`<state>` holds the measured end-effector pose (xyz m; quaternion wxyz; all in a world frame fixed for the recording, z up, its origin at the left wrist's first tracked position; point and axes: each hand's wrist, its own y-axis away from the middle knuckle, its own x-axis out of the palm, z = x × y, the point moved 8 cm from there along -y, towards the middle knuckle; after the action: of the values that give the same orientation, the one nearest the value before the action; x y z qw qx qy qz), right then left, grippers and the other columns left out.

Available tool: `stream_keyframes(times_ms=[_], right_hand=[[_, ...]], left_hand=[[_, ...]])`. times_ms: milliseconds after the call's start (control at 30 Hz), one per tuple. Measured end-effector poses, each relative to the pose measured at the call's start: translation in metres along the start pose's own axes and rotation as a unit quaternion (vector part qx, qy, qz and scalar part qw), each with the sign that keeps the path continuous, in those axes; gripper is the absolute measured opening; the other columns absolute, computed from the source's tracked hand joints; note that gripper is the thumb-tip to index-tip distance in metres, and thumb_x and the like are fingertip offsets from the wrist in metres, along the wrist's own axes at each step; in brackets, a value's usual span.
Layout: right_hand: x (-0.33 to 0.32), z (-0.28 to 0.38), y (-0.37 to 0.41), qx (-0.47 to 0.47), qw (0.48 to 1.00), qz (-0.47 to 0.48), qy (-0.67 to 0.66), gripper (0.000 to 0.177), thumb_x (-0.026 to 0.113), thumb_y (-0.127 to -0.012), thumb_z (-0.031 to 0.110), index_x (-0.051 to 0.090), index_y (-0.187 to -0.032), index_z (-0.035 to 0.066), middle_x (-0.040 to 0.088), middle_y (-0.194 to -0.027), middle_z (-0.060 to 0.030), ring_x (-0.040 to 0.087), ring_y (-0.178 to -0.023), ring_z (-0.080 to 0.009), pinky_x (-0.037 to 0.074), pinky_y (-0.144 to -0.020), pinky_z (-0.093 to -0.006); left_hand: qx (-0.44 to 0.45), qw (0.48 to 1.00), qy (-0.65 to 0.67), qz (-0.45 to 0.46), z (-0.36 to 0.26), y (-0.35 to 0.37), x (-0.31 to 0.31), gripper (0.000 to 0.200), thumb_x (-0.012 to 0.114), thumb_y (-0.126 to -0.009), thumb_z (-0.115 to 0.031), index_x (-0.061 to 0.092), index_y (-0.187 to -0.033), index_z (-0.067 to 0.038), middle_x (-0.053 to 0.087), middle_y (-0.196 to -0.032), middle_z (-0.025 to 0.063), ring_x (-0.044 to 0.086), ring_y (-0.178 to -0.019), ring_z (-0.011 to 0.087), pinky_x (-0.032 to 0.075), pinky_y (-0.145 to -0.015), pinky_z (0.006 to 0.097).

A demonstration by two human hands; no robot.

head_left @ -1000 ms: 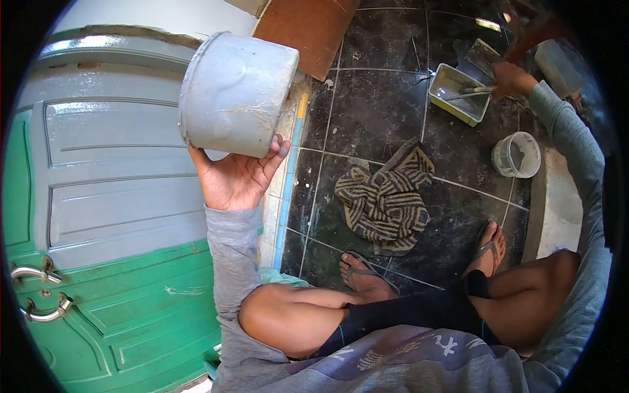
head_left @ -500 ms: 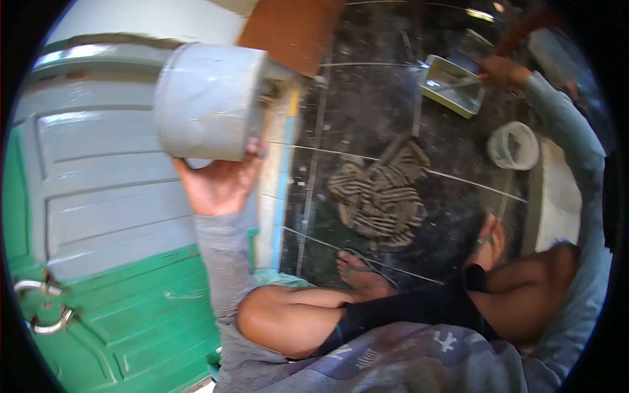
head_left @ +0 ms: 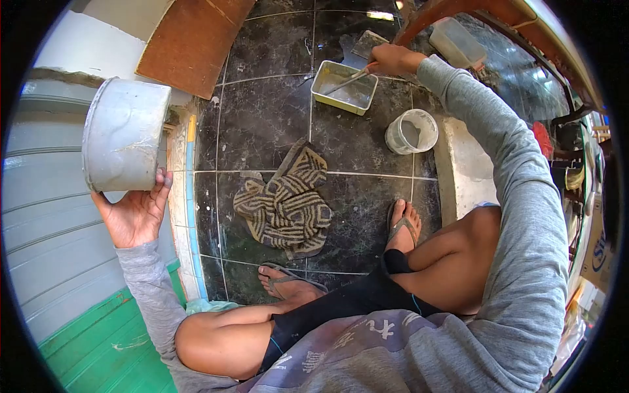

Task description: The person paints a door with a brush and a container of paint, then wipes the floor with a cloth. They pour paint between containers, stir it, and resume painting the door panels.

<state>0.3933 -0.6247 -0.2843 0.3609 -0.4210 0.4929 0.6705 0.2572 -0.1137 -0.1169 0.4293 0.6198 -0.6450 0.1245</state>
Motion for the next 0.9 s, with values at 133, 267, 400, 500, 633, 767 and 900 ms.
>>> stream_keyframes(times_ms=[133,267,400,500,633,767,900], right_hand=[[-0.022,0.018,0.003,-0.054,0.989,-0.124,0.055,0.031,0.067,-0.087,0.032,0.072,-0.1,0.005,0.07,-0.094,-0.0161,0.067,-0.093,-0.0341,0.051,-0.084,-0.0459],[-0.031,0.06,0.01,-0.174,0.942,-0.23,0.171,0.022,0.068,-0.083,0.025,0.069,-0.087,0.003,0.066,-0.085,-0.0147,0.065,-0.083,-0.0336,0.048,-0.084,-0.0468],[0.007,0.069,-0.02,-0.203,0.948,-0.231,0.083,0.024,0.063,-0.088,0.026,0.064,-0.085,0.003,0.064,-0.083,-0.0195,0.062,-0.081,-0.0387,0.047,-0.073,-0.0506],[0.019,0.079,-0.035,-0.13,0.976,-0.172,-0.031,0.024,0.064,-0.089,0.023,0.069,-0.097,0.001,0.067,-0.088,-0.0227,0.066,-0.084,-0.0393,0.05,-0.073,-0.0492],[0.029,0.085,-0.026,-0.149,0.974,-0.156,-0.074,0.027,0.065,-0.089,0.025,0.071,-0.108,0.007,0.069,-0.096,-0.0218,0.067,-0.088,-0.0399,0.051,-0.076,-0.0459],[0.015,0.082,-0.027,-0.107,0.972,-0.174,-0.117,0.028,0.064,-0.09,0.023,0.071,-0.107,0.003,0.069,-0.089,-0.022,0.067,-0.083,-0.0391,0.052,-0.074,-0.0448],[0.023,0.07,-0.031,-0.125,0.97,-0.178,-0.112,0.027,0.06,-0.092,0.023,0.07,-0.102,-0.001,0.069,-0.086,-0.0222,0.069,-0.079,-0.0373,0.052,-0.07,-0.0416]], left_hand=[[0.012,1.0,-0.013,-0.001,0.0,-0.002,-0.005,0.098,0.071,-0.079,-0.061,0.032,-0.143,0.001,0.047,-0.135,0.0264,0.051,-0.121,0.0489,0.035,-0.11,0.0629],[0.053,0.994,-0.068,-0.06,0.012,0.0,0.011,0.093,0.071,-0.079,-0.057,0.033,-0.143,-0.001,0.044,-0.139,0.0227,0.045,-0.129,0.045,0.038,-0.108,0.0642],[0.062,0.965,-0.135,-0.218,0.028,-0.015,-0.022,0.101,0.075,-0.073,-0.054,0.028,-0.142,0.002,0.042,-0.132,0.0294,0.054,-0.116,0.0468,0.053,-0.091,0.0578],[0.045,0.975,-0.182,-0.116,0.054,-0.027,-0.029,0.093,0.073,-0.078,-0.053,0.029,-0.147,-0.009,0.037,-0.137,0.0228,0.06,-0.107,0.0418,0.057,-0.088,0.0541],[-0.047,0.971,-0.205,-0.115,0.086,-0.028,-0.041,0.089,0.067,-0.08,-0.059,0.036,-0.143,-0.004,0.052,-0.122,0.0251,0.066,-0.097,0.0331,0.058,-0.087,0.0465],[-0.016,0.969,-0.231,-0.086,0.077,-0.026,-0.037,0.092,0.066,-0.079,-0.062,0.036,-0.142,-0.002,0.054,-0.12,0.0244,0.067,-0.095,0.0315,0.057,-0.086,0.0453],[-0.002,0.97,-0.235,-0.06,0.075,-0.026,-0.031,0.088,0.066,-0.079,-0.061,0.04,-0.14,-0.003,0.055,-0.121,0.0224,0.068,-0.092,0.0295,0.058,-0.083,0.0468]])
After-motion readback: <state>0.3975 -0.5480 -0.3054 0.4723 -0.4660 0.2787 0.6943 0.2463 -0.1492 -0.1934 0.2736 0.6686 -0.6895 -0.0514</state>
